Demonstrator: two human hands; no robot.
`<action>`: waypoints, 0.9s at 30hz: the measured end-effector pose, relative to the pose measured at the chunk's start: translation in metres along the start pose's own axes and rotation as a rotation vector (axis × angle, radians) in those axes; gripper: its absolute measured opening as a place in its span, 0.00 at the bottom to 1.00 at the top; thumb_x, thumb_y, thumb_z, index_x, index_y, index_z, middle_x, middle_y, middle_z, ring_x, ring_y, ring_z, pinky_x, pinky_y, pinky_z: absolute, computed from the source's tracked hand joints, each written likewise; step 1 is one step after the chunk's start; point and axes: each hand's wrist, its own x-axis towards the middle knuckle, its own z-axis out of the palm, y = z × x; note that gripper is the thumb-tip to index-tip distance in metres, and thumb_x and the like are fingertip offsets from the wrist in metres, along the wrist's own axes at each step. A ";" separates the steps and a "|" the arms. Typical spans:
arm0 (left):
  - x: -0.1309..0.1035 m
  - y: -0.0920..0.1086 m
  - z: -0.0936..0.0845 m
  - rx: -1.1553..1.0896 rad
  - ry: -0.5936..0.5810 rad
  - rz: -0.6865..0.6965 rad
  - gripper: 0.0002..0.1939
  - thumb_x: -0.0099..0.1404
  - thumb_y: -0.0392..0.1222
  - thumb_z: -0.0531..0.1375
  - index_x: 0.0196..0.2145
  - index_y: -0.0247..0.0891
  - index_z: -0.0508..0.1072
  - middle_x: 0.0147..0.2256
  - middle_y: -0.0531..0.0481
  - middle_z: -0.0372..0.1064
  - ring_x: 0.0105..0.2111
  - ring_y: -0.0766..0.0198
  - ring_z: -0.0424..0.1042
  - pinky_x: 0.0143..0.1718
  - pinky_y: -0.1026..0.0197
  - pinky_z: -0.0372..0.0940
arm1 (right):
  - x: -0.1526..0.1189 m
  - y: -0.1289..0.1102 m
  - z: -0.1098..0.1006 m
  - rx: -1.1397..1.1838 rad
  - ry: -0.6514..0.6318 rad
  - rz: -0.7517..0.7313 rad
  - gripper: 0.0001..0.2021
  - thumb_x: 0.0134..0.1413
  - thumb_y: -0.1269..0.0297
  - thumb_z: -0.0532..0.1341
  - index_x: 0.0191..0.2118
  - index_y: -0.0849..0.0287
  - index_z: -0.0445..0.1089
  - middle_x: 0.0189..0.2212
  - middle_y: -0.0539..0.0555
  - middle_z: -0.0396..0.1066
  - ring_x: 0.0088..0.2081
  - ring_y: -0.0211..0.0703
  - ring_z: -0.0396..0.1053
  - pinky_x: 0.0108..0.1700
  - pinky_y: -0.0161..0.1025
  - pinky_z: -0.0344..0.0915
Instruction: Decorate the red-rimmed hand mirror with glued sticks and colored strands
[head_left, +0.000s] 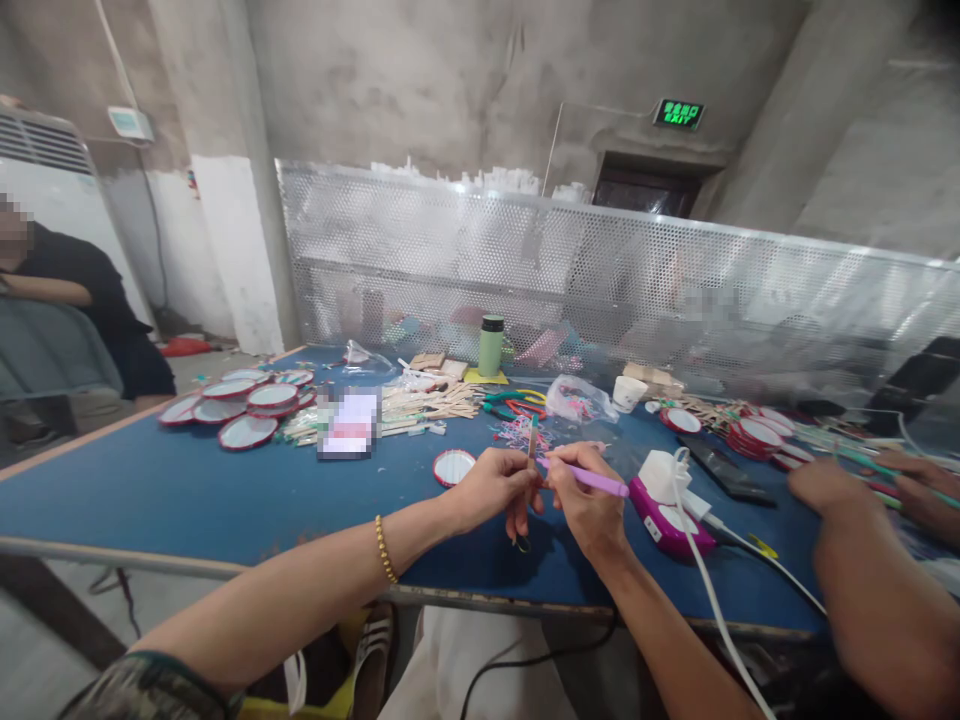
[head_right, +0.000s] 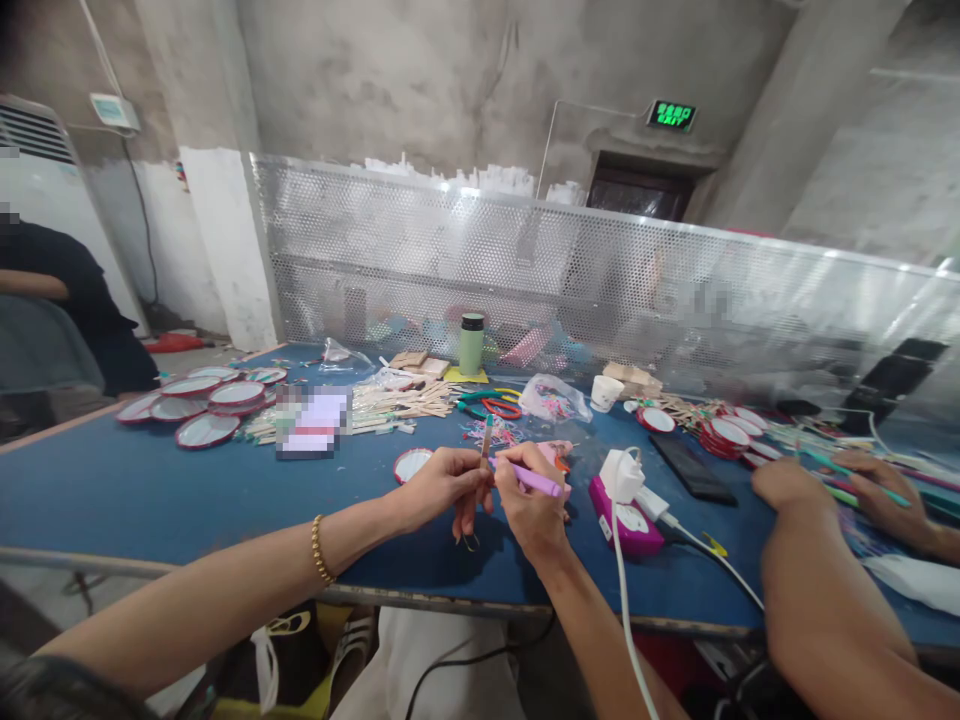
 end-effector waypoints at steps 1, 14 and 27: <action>0.000 0.000 0.000 0.003 -0.001 0.000 0.21 0.58 0.56 0.62 0.29 0.33 0.67 0.24 0.50 0.70 0.14 0.68 0.68 0.12 0.67 0.63 | 0.000 0.000 0.000 0.000 -0.003 -0.002 0.08 0.53 0.63 0.58 0.26 0.56 0.69 0.18 0.48 0.67 0.21 0.39 0.66 0.23 0.35 0.61; 0.000 -0.001 0.000 0.009 -0.001 0.004 0.21 0.57 0.57 0.62 0.28 0.33 0.66 0.24 0.50 0.70 0.14 0.68 0.68 0.12 0.67 0.64 | 0.000 0.000 0.000 0.031 0.004 0.033 0.08 0.54 0.63 0.59 0.26 0.57 0.69 0.18 0.47 0.67 0.18 0.37 0.64 0.20 0.34 0.61; 0.000 -0.001 -0.001 -0.022 -0.010 -0.008 0.22 0.56 0.58 0.63 0.30 0.33 0.66 0.25 0.49 0.71 0.15 0.67 0.69 0.12 0.67 0.64 | -0.001 -0.004 0.002 0.120 0.027 0.072 0.08 0.53 0.62 0.60 0.27 0.58 0.70 0.17 0.47 0.68 0.13 0.34 0.62 0.15 0.32 0.59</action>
